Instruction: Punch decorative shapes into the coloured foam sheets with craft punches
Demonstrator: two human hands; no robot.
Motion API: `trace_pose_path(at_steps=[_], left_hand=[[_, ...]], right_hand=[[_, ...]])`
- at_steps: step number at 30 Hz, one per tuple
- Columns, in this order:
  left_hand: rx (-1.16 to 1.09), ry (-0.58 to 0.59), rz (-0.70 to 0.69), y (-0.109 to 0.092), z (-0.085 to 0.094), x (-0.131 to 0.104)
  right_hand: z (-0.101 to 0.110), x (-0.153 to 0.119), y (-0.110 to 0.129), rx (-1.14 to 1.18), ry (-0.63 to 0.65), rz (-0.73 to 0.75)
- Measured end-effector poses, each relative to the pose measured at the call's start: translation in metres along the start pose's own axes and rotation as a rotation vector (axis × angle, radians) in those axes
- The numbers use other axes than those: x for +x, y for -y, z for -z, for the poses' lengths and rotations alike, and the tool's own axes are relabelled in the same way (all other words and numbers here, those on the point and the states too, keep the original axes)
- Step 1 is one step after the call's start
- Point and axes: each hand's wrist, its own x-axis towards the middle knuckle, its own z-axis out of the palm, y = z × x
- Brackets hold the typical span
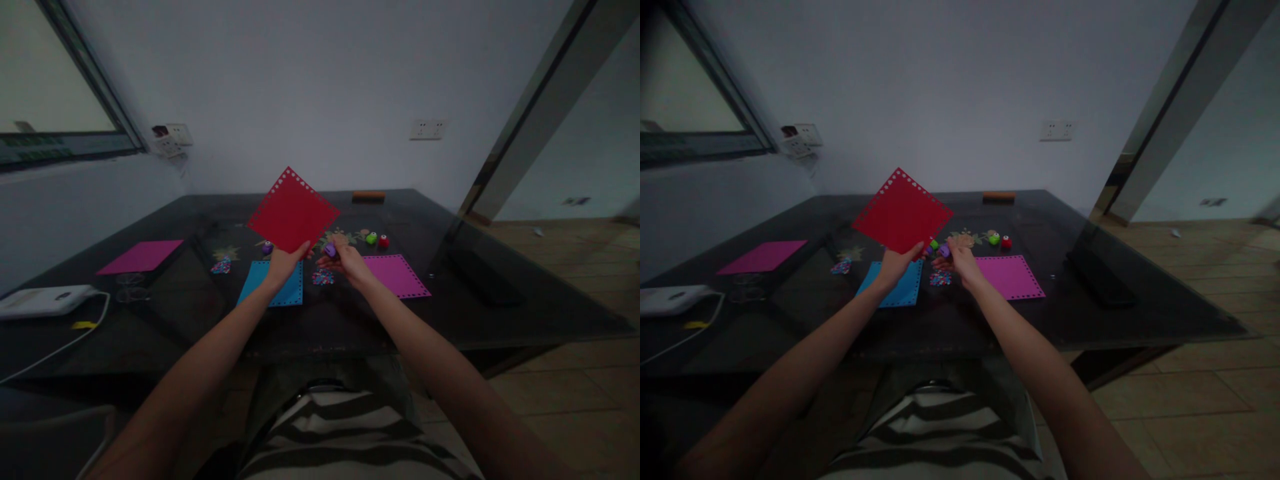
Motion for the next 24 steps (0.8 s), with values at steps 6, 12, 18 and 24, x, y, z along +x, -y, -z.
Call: trace_pose_path(at_steps=[6,12,18,24], left_hand=[[0.027,0.000,-0.006,0.003,0.000,0.002],[0.086,-0.001,-0.031,0.000,0.001,0.001],[0.097,-0.002,-0.029,0.001,0.000,0.003],[0.075,0.024,-0.070,0.007,0.003,0.005]], right_hand=[[-0.004,0.011,-0.020,-0.516,-0.118,0.296],[-0.008,0.012,-0.030,-0.800,-0.070,0.473],[-0.006,0.015,-0.029,-0.851,-0.042,0.491],[-0.006,0.010,-0.026,-0.800,-0.043,0.416]])
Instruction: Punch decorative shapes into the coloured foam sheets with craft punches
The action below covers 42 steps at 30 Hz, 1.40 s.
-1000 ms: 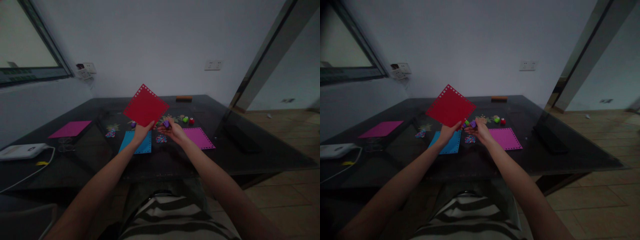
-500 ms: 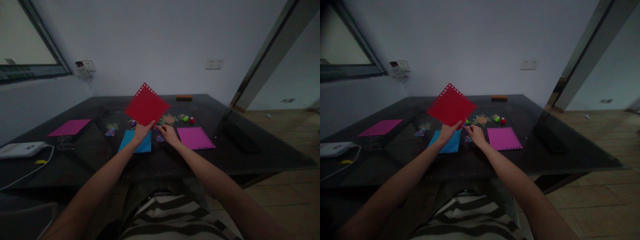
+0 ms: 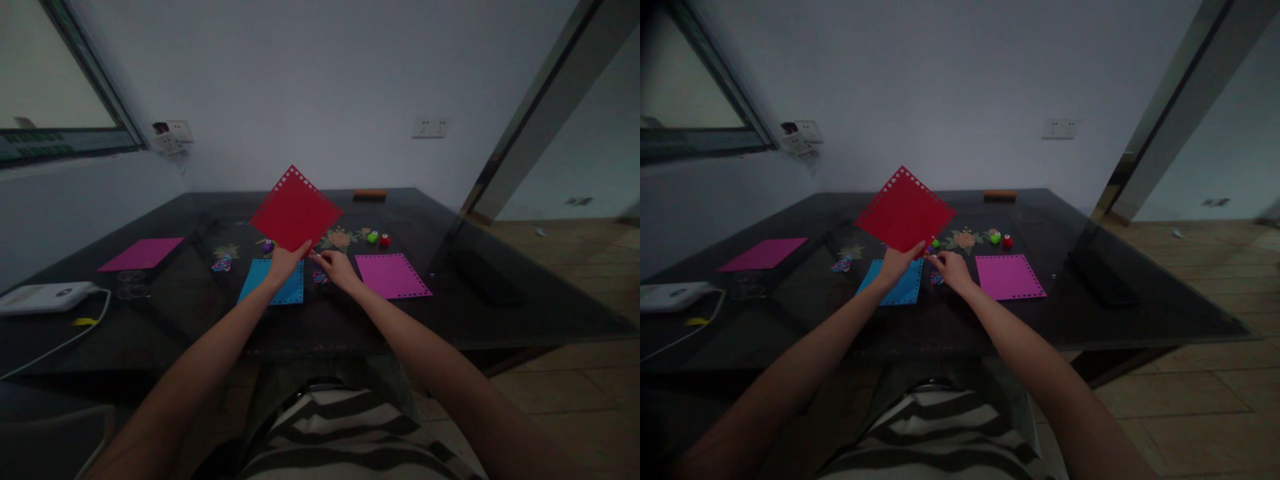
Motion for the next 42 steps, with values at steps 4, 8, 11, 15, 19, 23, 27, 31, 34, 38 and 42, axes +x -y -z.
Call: trace_pose_path(at_steps=[4,8,11,15,19,23,27,31,34,38,42], left_hand=[[-0.001,-0.005,-0.004,0.004,0.000,0.001],[-0.002,-0.006,-0.002,0.001,0.000,0.001],[-0.004,-0.039,0.007,-0.003,0.000,0.000],[-0.049,-0.025,0.033,-0.002,-0.001,-0.001],[-0.063,0.040,0.014,0.009,-0.003,-0.001],[-0.037,0.060,0.000,0.015,-0.004,-0.001],[-0.009,0.067,-0.005,0.014,-0.004,-0.001],[0.029,0.142,-0.004,0.013,-0.004,-0.001],[0.081,0.187,0.007,0.011,-0.004,-0.003],[0.102,0.213,0.023,0.010,-0.004,-0.004],[0.112,0.225,0.009,0.013,-0.003,-0.002]], right_hand=[[0.002,0.002,0.002,0.100,-0.008,0.000],[0.005,0.007,0.002,0.451,0.015,-0.098],[0.010,0.009,0.004,0.701,0.035,-0.240],[0.024,0.010,0.009,0.901,0.000,-0.286],[0.047,0.018,0.015,0.927,-0.079,-0.201],[0.081,0.035,-0.002,0.689,-0.196,-0.101],[0.114,0.048,-0.049,0.205,-0.348,-0.046],[0.127,0.045,-0.094,-0.253,-0.354,-0.132],[0.128,0.039,-0.108,-0.429,-0.260,-0.174],[0.125,0.036,-0.111,-0.615,-0.156,-0.186],[0.122,0.036,-0.109,-0.706,-0.100,-0.200]])
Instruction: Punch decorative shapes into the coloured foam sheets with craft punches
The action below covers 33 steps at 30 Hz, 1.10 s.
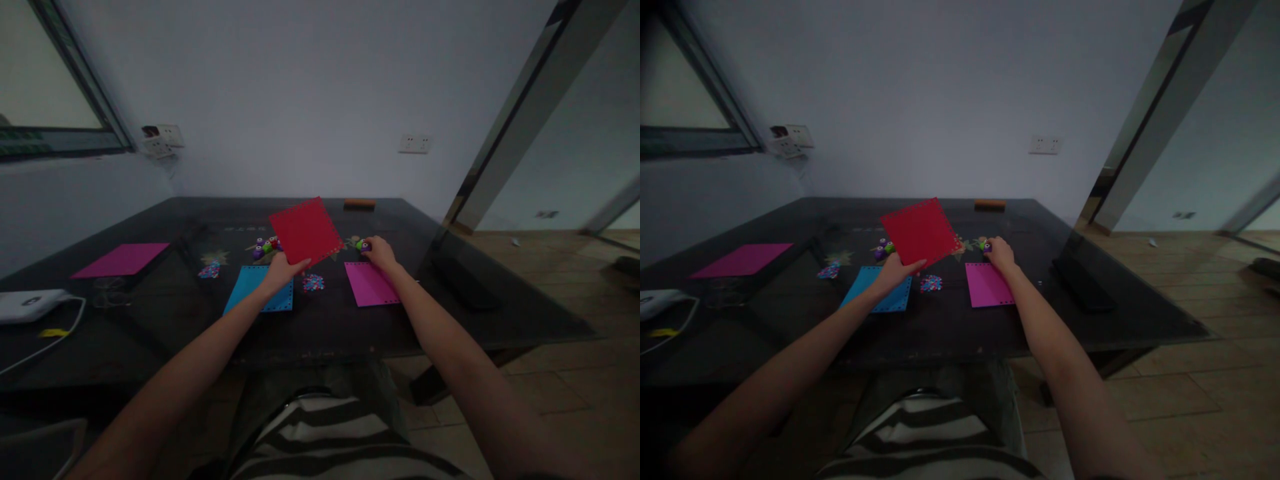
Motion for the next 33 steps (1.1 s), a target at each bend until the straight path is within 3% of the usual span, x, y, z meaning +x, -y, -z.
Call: trace_pose_path(at_steps=[9,13,17,22,33], left_hand=[[0.092,0.047,0.049,-0.005,0.002,-0.001],[0.138,0.072,0.052,-0.010,0.003,-0.001],[0.098,0.083,0.062,-0.010,0.003,-0.001],[0.077,0.114,0.076,-0.011,0.002,-0.002],[0.045,0.137,0.094,-0.012,-0.001,-0.003]], right_hand=[[0.004,-0.006,0.006,-0.090,0.051,0.019],[0.016,-0.007,0.010,-0.058,-0.013,-0.013],[0.031,-0.006,0.025,0.313,-0.120,0.015],[0.040,-0.012,0.055,1.055,0.115,0.031],[0.045,-0.021,0.064,1.261,0.185,-0.017]])
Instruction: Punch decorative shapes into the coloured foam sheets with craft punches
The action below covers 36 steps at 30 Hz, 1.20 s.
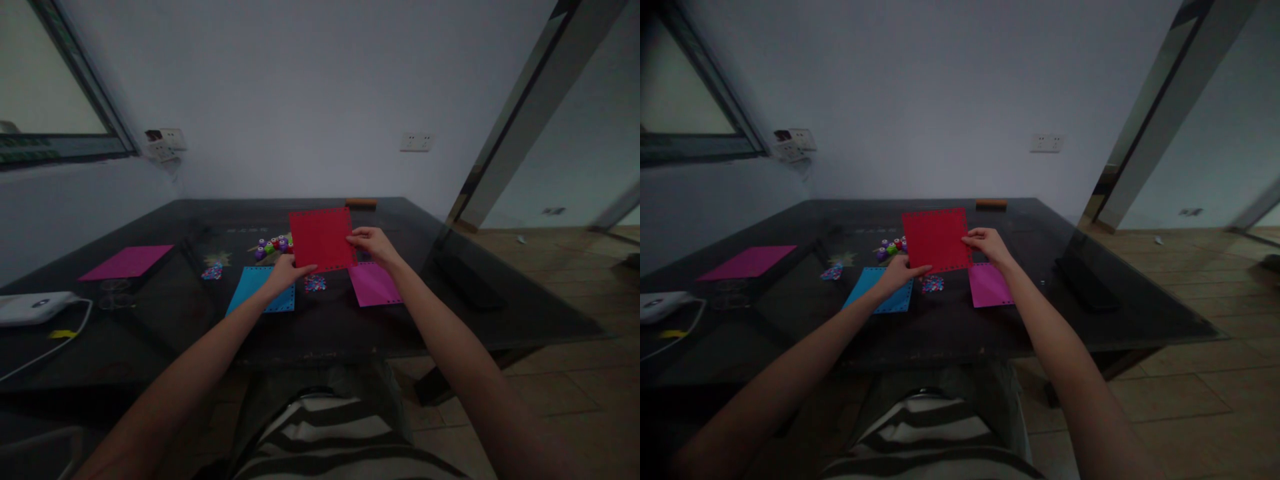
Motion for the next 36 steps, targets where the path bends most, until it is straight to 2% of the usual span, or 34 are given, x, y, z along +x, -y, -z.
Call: trace_pose_path(at_steps=[7,11,14,18,23,26,30,33,36], left_hand=[[-0.003,0.058,-0.032,0.005,-0.003,-0.001],[-0.028,0.071,-0.057,0.001,-0.004,-0.006],[-0.038,0.130,-0.105,-0.004,-0.005,-0.009],[0.054,0.200,-0.212,-0.009,-0.009,-0.014],[0.302,0.171,-0.306,-0.024,-0.018,-0.022],[0.436,0.187,-0.390,-0.037,-0.029,-0.022],[0.495,0.199,-0.456,-0.051,-0.055,-0.017],[0.485,0.128,-0.462,-0.048,-0.077,-0.013],[0.486,0.082,-0.441,-0.034,-0.090,-0.010]], right_hand=[[-0.003,-0.002,0.000,0.062,0.004,-0.018],[-0.002,0.000,0.002,0.051,-0.001,-0.028],[0.005,0.001,0.007,0.019,-0.040,-0.026],[0.032,-0.005,0.013,-0.022,-0.106,-0.034],[0.087,-0.033,0.007,-0.069,-0.216,-0.093],[0.111,-0.056,-0.003,-0.099,-0.234,-0.156],[0.118,-0.076,-0.018,-0.099,-0.208,-0.218],[0.115,-0.081,-0.026,-0.102,-0.194,-0.235],[0.116,-0.082,-0.028,-0.120,-0.192,-0.229]])
